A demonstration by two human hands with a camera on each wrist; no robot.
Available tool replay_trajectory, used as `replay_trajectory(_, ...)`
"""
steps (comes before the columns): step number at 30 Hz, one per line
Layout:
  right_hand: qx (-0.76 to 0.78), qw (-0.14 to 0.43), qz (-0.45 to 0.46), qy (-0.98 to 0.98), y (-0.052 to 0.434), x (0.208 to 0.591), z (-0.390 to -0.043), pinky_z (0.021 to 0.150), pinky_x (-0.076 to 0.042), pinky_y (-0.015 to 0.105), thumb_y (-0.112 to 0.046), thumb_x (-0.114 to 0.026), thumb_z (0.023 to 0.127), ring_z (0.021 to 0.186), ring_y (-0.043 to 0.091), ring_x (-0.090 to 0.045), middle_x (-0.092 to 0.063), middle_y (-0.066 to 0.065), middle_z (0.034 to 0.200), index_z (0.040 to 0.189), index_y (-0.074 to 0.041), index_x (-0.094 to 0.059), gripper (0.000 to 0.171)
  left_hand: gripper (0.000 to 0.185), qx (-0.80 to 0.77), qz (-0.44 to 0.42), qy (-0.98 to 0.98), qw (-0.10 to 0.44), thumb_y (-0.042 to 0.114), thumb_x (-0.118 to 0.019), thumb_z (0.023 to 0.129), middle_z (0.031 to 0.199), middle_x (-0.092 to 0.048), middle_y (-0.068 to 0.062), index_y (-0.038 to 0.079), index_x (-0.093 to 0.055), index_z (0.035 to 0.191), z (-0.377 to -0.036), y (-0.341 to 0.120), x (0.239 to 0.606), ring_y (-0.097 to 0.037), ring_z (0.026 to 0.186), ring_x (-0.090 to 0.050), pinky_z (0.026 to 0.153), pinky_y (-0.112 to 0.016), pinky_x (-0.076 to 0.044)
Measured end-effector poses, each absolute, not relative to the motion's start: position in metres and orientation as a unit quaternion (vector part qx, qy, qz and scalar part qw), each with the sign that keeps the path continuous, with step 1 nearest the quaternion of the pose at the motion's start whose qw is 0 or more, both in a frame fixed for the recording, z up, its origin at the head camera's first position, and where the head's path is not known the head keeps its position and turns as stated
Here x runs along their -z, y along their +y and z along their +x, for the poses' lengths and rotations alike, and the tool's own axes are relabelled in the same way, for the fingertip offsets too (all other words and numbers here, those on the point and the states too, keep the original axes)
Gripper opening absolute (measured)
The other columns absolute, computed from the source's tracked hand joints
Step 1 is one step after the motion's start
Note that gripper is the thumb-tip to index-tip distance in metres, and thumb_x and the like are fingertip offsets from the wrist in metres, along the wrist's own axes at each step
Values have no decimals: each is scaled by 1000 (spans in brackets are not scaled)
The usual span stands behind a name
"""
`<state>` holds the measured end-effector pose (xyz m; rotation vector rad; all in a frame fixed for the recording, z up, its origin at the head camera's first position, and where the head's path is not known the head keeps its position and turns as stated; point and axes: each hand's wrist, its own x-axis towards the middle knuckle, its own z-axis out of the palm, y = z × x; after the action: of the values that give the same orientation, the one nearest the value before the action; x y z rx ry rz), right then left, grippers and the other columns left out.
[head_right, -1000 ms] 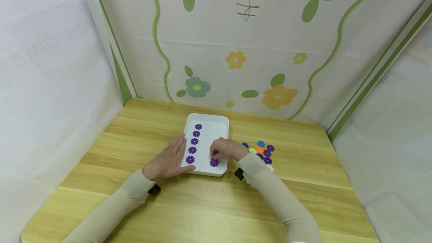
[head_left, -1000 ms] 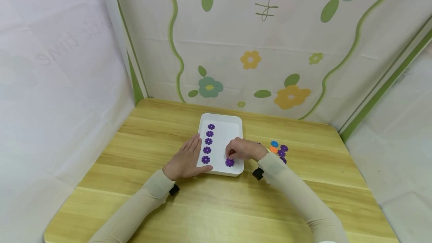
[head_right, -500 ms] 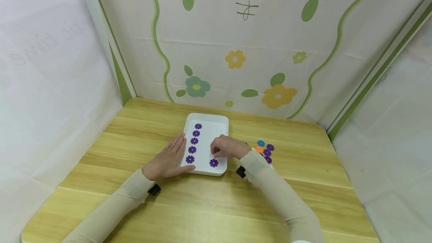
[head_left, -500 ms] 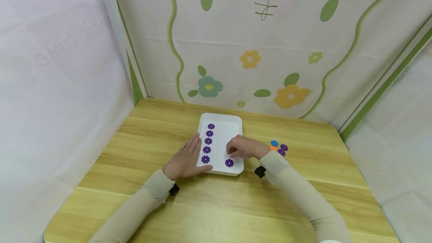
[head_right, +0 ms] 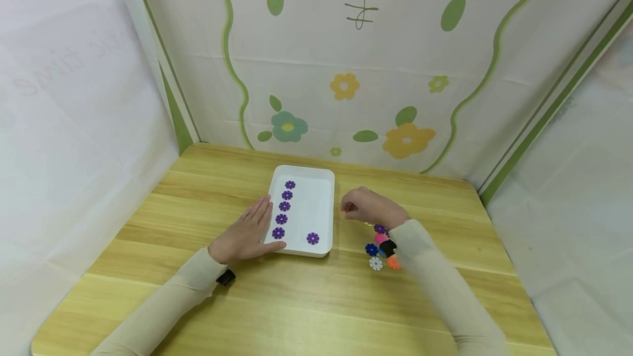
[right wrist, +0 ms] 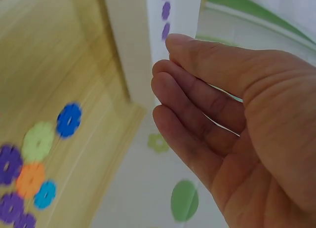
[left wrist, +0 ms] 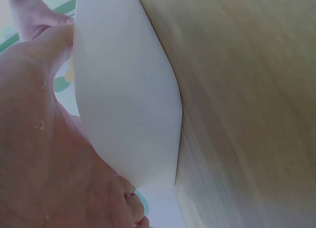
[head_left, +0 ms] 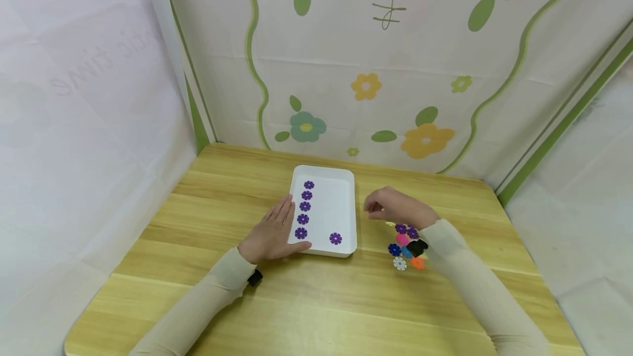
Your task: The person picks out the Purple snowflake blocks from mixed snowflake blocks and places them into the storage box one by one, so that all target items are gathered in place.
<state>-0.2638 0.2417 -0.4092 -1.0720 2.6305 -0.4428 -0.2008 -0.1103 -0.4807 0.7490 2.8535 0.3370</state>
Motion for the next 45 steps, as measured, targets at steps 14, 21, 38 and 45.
replay_trajectory(14,159,109,-259,946,355,427,-267,77,-62,35,-4,-74,97,83,12,-69,-78,7,98,110,1,-77,15,116,-116,252,957,88,78,-48,97,177,-1,-24,-9,-13,166,-200,-110,480,-39,166,-6,135,-52,-16)
replay_trajectory(21,150,102,-231,956,378,452,-274,90,-63,49,-4,-74,96,100,30,-74,-77,21,113,120,6,-73,26,114,-123,253,956,89,75,-50,98,177,0,-25,-9,-12,165,-200,-112,482,-40,166,-4,136,-53,-14)
replay_trajectory(38,138,111,-206,962,381,479,-287,96,-61,53,-2,-76,95,106,31,-73,-77,16,114,120,1,-76,25,115,-113,250,957,91,78,-46,98,177,1,-23,-7,-11,166,-200,-111,481,-38,166,-3,136,-51,-14)
replay_trajectory(45,144,127,-192,962,381,474,-294,87,-61,47,-6,-77,95,94,21,-68,-77,10,107,111,-6,-79,17,115,-118,251,957,88,77,-48,98,177,0,-24,-7,-12,166,-200,-111,482,-39,166,-3,136,-52,-14)
